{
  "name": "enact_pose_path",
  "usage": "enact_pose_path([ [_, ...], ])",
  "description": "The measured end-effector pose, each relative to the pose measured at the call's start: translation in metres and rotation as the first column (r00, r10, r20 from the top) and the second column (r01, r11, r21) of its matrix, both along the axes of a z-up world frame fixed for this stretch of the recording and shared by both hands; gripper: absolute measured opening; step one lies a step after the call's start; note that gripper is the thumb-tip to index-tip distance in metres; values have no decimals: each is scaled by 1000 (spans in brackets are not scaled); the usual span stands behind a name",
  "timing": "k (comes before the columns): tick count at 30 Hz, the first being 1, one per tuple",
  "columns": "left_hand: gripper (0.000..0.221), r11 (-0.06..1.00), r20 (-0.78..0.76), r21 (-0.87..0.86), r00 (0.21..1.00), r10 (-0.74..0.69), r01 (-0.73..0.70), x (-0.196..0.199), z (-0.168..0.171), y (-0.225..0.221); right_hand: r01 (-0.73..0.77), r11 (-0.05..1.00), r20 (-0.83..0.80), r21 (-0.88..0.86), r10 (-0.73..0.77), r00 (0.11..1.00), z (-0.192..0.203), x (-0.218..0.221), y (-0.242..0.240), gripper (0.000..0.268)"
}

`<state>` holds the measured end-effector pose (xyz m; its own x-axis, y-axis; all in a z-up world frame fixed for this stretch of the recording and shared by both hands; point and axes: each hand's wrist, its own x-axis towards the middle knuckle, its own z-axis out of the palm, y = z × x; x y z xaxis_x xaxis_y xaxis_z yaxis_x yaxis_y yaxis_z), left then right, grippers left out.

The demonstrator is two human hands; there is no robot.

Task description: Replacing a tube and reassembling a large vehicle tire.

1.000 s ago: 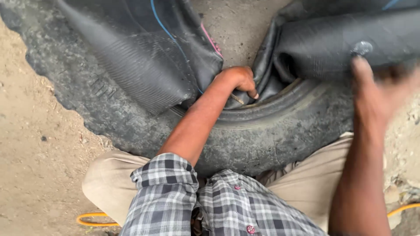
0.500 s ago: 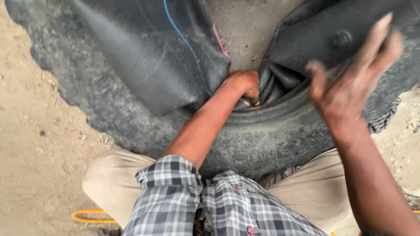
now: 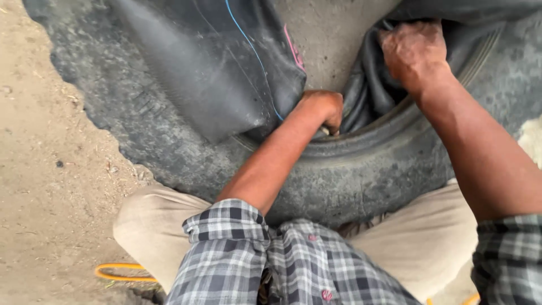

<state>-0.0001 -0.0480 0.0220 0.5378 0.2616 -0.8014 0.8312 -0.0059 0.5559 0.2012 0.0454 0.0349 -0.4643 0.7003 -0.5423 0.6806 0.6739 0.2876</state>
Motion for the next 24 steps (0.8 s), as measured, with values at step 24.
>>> enact_pose_path([
  [24,40,974,6,225,1000,30,-31,42,-32,-43,138,959,138,-249,-106,985,2,11,-82,35],
])
